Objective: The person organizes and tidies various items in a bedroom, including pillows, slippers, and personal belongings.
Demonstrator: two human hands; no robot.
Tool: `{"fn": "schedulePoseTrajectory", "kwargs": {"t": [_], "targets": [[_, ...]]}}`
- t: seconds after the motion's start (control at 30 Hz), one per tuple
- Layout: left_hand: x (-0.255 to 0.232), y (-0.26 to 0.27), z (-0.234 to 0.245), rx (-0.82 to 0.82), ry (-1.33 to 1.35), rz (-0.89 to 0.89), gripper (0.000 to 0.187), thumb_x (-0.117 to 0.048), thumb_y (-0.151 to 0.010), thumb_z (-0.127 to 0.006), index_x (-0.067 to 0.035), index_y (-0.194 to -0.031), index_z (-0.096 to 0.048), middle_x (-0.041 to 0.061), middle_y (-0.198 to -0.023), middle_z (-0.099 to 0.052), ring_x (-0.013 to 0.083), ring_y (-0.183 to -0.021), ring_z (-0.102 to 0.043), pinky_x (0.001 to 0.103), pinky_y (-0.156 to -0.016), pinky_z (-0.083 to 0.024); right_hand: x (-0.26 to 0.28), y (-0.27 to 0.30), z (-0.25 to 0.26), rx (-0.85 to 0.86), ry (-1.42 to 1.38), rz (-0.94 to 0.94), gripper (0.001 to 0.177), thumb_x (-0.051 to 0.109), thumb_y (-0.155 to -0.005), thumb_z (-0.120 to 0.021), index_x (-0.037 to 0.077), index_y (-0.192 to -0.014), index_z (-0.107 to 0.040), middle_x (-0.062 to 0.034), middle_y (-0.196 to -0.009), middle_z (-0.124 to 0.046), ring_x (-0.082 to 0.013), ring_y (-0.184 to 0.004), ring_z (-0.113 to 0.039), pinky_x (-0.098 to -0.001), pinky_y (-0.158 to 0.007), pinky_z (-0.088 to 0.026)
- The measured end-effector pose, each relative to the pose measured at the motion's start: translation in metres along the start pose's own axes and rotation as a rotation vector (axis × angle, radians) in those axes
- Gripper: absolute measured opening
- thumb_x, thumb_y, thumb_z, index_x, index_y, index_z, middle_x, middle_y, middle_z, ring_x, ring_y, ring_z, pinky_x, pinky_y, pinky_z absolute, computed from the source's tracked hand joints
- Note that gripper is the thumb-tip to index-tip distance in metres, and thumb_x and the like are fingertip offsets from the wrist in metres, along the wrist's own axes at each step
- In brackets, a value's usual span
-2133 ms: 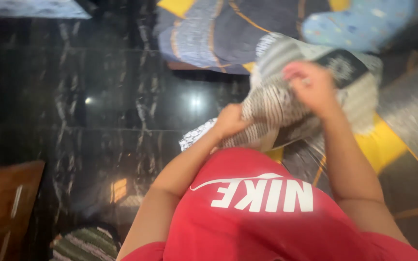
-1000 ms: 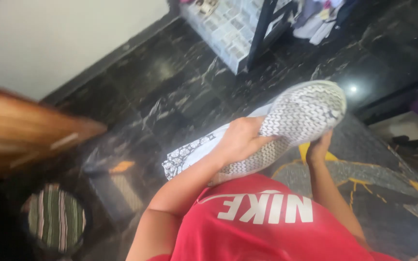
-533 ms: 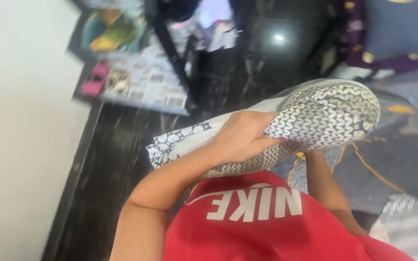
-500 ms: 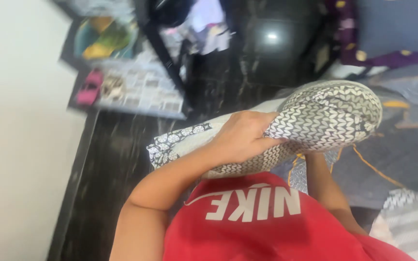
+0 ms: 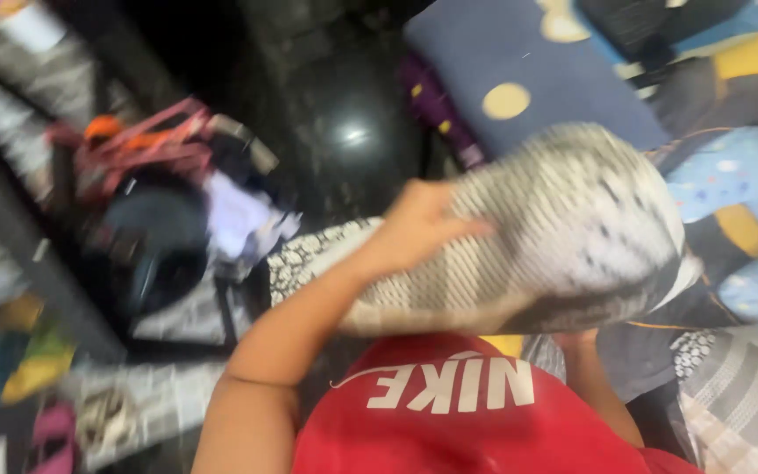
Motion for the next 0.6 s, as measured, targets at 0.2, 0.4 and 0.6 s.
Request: {"fn": "schedulePoseTrajectory", "kwargs": {"t": [0.2,0.4,0.6], "targets": [[0.08,-0.159,0.145,-0.122,0.184,0.108,0.032,-0.031,-0.09,-0.079,0.001,-0.092,-0.079,0.006,-0.083,-0.077,0.0122,-0.071,-0.069,0.028,-0.068,-0.054,0.098,-0.033,-0.027,-0.15,0.097,0.181,0.072,0.062,-0.102,-0.043,0.013,-0.154,-0.045,-0.0089,-0.149,-0.054,-0.0315,-0.136,-0.051,-0.0515,-0.116,-0.037],[0.17,-0.31,0.207,-0.021,0.337,0.223,0.052,-0.042,-0.089,-0.075,0.004,-0.114,-0.075,0.011,-0.108,-0.078,0.0187,-0.093,-0.074,0.029,-0.086,-0.056,0.151,-0.049,0.022,-0.314,0.462,0.323,0.068,0.05,-0.107,-0.045,0.003,-0.156,-0.039,-0.0084,-0.156,-0.048,-0.0254,-0.143,-0.045,-0.0399,-0.123,-0.031],[0.281,-0.462,0.234,0.108,0.405,0.436,0.065,-0.042,-0.081,-0.078,0.002,-0.129,-0.067,0.017,-0.124,-0.074,0.0262,-0.106,-0.072,0.036,-0.093,-0.055,0.171,-0.078,-0.143,-0.532,0.554,0.315,0.069,0.049,-0.104,-0.047,0.0,-0.153,-0.041,-0.009,-0.156,-0.048,-0.0214,-0.141,-0.046,-0.0328,-0.119,-0.032]]}}
Point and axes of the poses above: each hand's wrist, its own y-axis away from the middle knuckle, its own z-axis out of the back of the hand, x = y × z, the point moved 9 cm from there along -y, towards the middle knuckle
